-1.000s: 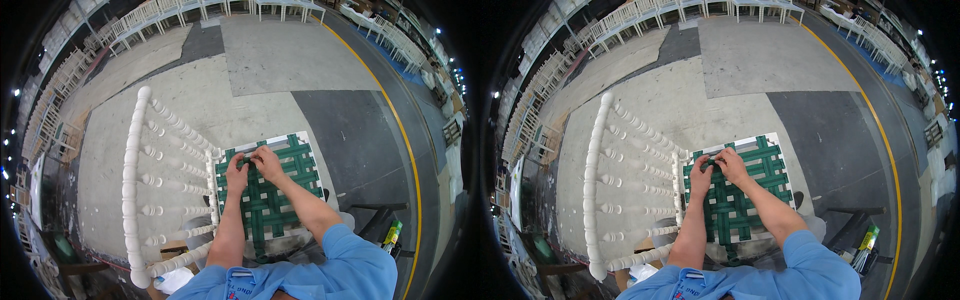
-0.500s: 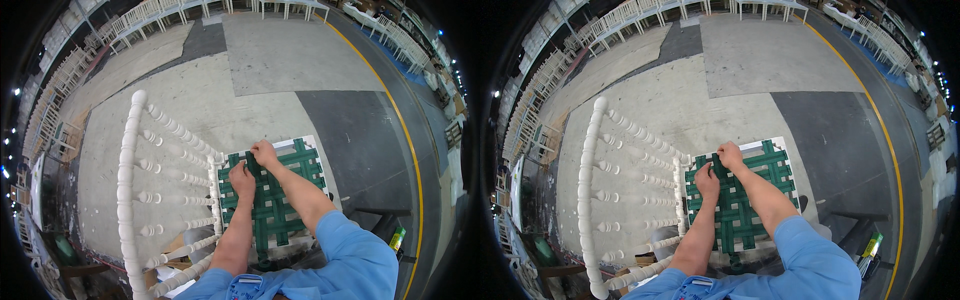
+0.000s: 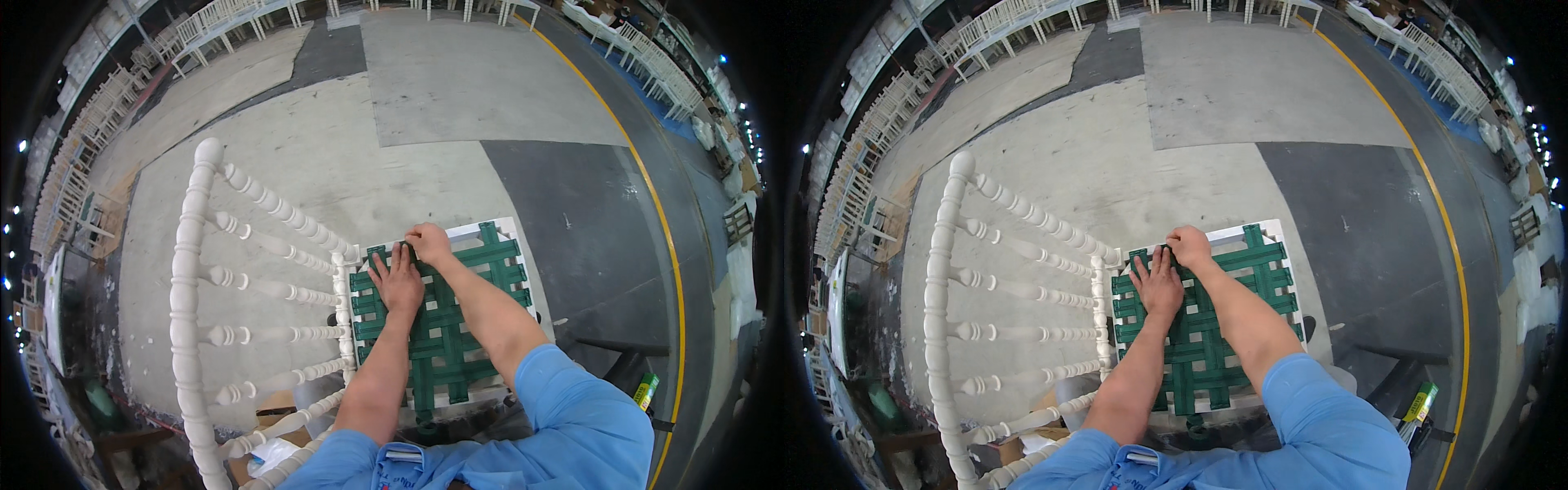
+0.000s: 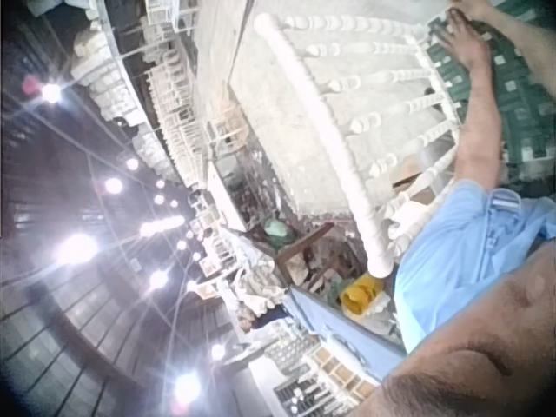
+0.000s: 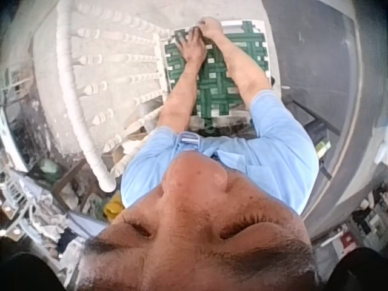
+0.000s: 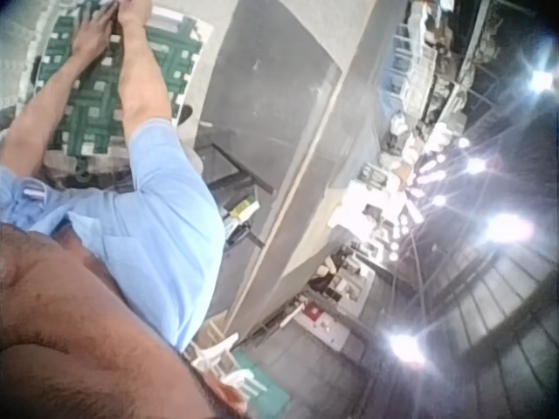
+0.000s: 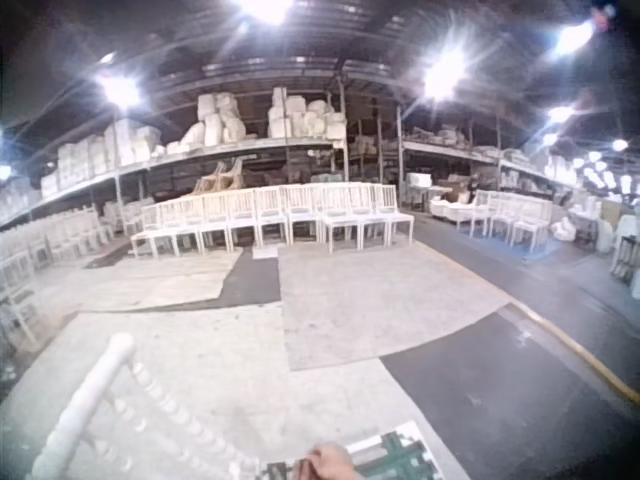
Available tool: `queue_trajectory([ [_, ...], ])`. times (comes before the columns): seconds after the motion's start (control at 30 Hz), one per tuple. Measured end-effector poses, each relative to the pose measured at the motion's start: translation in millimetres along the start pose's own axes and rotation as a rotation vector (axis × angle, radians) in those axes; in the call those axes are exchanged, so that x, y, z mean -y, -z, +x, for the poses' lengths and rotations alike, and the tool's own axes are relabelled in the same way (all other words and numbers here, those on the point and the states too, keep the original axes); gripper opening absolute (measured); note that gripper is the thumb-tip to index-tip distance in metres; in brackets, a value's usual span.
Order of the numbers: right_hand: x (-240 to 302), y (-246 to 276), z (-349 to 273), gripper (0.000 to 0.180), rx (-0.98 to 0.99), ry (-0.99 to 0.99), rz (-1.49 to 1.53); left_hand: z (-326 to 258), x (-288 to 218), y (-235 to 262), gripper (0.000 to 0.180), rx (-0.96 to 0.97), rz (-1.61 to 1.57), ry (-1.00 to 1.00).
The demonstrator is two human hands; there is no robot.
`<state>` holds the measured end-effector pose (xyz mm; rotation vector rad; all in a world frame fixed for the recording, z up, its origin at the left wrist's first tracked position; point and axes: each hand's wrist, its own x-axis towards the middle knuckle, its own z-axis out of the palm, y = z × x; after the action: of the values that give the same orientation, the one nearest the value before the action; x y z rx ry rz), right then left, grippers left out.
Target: The person weaves green plastic straps into the seat of a white wooden chair, using a staple gun to secure the straps. The person adjusts the straps and staples them in place, completing the woven seat pattern.
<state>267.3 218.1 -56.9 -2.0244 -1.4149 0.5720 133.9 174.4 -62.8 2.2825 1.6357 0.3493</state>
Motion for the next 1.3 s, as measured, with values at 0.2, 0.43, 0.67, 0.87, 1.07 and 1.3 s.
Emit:
queue_trajectory([
  [0.2,-39.5,95.6,-85.2,0.024,-0.133,-0.125,0.546,-0.9,17.6,6.3,0.055,0.096,0.021,0.102],
  [0.43,-169.5,276.9,-400.7,0.019,-0.792,-0.695,0.374,2.7,0.3,16.6,0.056,0.101,0.043,0.056],
  [0.67,-178.5,338.8,-605.1,0.025,-0.773,-1.192,-0.137,5.9,28.4,-1.1,0.051,-0.081,0.338,-0.087],
  [0.87,-160.6,313.7,-641.2,0.037,-0.515,-1.385,-0.264,5.4,-6.1,-12.1,0.053,0.081,0.306,-0.023],
  [1.07,-169.9,282.0,-607.1,0.046,-0.443,-1.382,-0.126,10.1,-5.4,7.3,0.052,0.086,0.298,-0.059],
  [1.3,-168.2,295.5,-602.4,0.049,-0.611,-1.043,0.067,12.0,10.5,3.9,0.056,0.152,0.075,0.058],
])
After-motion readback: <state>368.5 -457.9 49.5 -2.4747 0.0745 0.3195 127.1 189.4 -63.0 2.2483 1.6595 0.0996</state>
